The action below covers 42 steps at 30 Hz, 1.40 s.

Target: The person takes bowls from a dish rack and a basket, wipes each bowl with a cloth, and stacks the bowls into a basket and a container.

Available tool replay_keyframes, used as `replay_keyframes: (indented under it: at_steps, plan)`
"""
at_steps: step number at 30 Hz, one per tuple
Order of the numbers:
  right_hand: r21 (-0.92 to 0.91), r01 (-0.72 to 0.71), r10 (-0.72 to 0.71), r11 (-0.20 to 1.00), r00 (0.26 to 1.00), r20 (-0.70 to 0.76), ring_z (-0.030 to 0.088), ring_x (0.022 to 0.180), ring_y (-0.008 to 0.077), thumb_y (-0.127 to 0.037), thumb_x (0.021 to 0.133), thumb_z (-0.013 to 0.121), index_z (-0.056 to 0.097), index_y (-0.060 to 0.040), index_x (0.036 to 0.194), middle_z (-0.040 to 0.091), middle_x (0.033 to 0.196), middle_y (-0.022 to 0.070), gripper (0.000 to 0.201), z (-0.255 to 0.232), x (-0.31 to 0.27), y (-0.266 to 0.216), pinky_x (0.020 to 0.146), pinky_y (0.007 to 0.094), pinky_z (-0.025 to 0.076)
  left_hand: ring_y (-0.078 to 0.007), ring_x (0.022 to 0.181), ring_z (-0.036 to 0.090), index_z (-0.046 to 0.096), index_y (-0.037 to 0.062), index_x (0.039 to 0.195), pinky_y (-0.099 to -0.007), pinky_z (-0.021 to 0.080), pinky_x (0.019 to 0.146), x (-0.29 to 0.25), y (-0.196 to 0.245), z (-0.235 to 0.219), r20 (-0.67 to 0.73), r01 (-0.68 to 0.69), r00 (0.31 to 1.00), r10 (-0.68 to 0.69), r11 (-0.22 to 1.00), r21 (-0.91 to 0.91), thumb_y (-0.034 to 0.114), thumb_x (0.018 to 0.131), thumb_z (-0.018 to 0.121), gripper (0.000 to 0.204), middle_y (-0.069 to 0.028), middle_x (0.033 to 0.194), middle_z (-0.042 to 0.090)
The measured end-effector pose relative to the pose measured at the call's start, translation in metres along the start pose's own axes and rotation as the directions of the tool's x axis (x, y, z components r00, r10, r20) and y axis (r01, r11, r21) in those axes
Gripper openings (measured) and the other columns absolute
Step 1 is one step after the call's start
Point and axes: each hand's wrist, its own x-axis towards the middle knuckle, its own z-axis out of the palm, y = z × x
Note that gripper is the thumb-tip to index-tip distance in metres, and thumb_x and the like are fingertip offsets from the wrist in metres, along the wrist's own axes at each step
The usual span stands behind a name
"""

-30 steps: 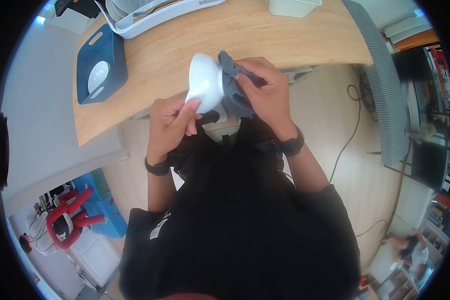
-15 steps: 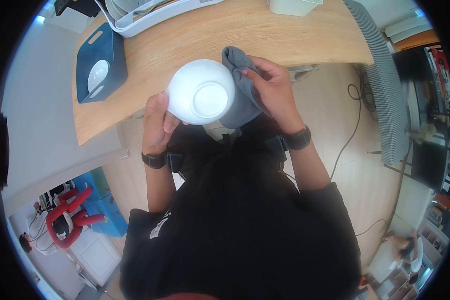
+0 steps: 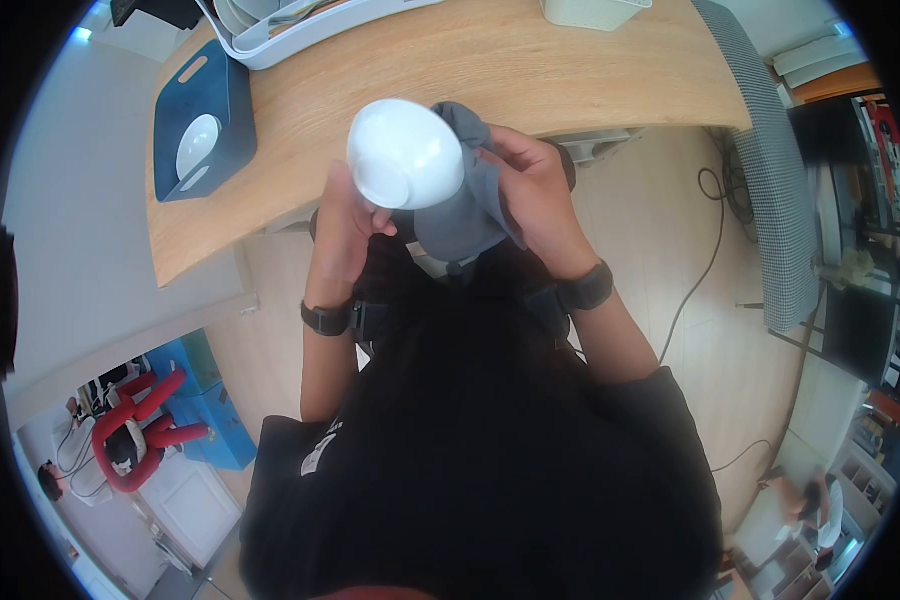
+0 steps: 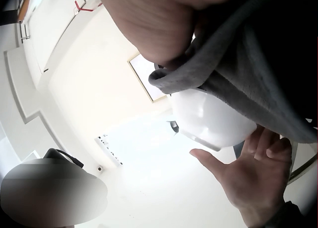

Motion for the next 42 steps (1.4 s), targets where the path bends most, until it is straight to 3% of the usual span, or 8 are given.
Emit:
replay_keyframes:
  at_steps: [2,7,11,13,16,27,35,42]
  plan:
    - [-0.177,0.078,-0.080,0.981,0.997,-0.004,0.068,0.100,0.0145,0.004,0.094,0.062,0.067,0.0054,0.123,0.073,0.115,0.0102,0.029,0.004,0.000,-0.001,0.088,0.0276,0.055,-0.0072,0.069,0.057,0.058,0.0024,0.108,-0.0259,0.056,0.060,-0.002,0.003,0.011,-0.042,-0.026,0.999,0.032,0.989,0.142,0.061,0.100,0.048,0.060,-0.0003,0.081,0.060]
    - [-0.517,0.262,-0.275,0.815,0.960,0.053,0.070,0.091,0.0142,0.006,0.088,0.068,0.073,0.0024,0.111,0.075,0.105,0.0102,0.024,0.020,-0.005,-0.006,0.083,0.0274,0.055,-0.0151,0.099,0.064,0.053,0.0024,0.139,-0.0249,0.055,0.065,0.004,0.001,0.028,-0.034,-0.058,0.998,0.057,0.998,-0.006,0.057,0.101,0.049,0.066,-0.0091,0.119,0.064]
    - [-0.680,0.496,-0.460,0.540,0.851,0.255,0.070,0.083,0.0237,0.000,0.079,0.074,0.078,-0.0073,0.102,0.074,0.096,0.0075,0.024,0.033,-0.006,0.003,0.077,0.0306,0.055,-0.0126,0.099,0.063,0.050,0.0055,0.147,-0.0244,0.055,0.070,0.003,-0.004,0.024,0.097,-0.052,0.994,0.040,0.991,0.125,0.052,0.103,0.049,0.064,-0.0072,0.120,0.064]
    - [-0.840,0.526,-0.625,0.131,0.702,0.342,0.067,0.077,0.0238,-0.005,0.075,0.076,0.079,-0.0121,0.098,0.074,0.095,0.0021,0.024,0.034,-0.005,0.007,0.071,0.0326,0.053,-0.0106,0.099,0.062,0.051,0.0049,0.146,-0.0230,0.053,0.073,0.000,-0.003,0.030,0.135,-0.090,0.988,0.072,0.987,0.131,0.049,0.105,0.048,0.060,-0.0055,0.120,0.064]
    - [-0.868,0.495,-0.702,0.042,0.633,0.327,0.065,0.074,0.0225,-0.007,0.073,0.077,0.078,-0.0153,0.095,0.074,0.094,-0.0005,0.024,0.031,0.001,0.010,0.069,0.0327,0.050,-0.0118,0.104,0.062,0.052,0.0015,0.144,-0.0249,0.054,0.082,0.000,-0.003,0.030,0.188,-0.195,0.968,0.168,0.972,0.134,0.032,0.097,0.068,0.058,-0.0062,0.122,0.064]
    - [-0.910,0.398,-0.599,0.113,0.758,0.257,0.066,0.073,0.0230,-0.008,0.075,0.076,0.078,-0.0137,0.094,0.074,0.093,0.0004,0.020,0.036,0.000,0.007,0.068,0.0332,0.051,-0.0196,0.119,0.060,0.037,-0.0031,0.151,-0.0326,0.055,0.093,-0.005,0.002,0.035,0.155,-0.311,0.946,0.284,0.928,0.203,0.014,0.084,0.084,0.084,-0.0141,0.131,0.059]
    - [-0.769,0.534,-0.573,0.352,0.772,0.275,0.067,0.075,0.0268,-0.002,0.076,0.074,0.077,-0.0080,0.098,0.074,0.095,0.0071,0.023,0.036,-0.003,0.014,0.067,0.0335,0.053,-0.0233,0.132,0.048,0.027,-0.0042,0.157,-0.0341,0.036,0.112,-0.002,-0.005,0.035,0.130,-0.207,0.973,0.193,0.973,0.103,0.034,0.102,0.063,0.076,-0.0158,0.144,0.050]
    - [-0.730,0.483,-0.613,0.484,0.783,0.111,0.072,0.085,0.0259,0.004,0.078,0.071,0.076,-0.0032,0.102,0.074,0.098,0.0126,0.026,0.029,-0.001,0.009,0.074,0.0317,0.055,-0.0193,0.121,0.057,0.040,-0.0007,0.148,-0.0330,0.050,0.097,-0.004,0.000,0.035,0.211,-0.244,0.955,0.207,0.955,0.169,0.030,0.093,0.076,0.072,-0.0125,0.135,0.055]
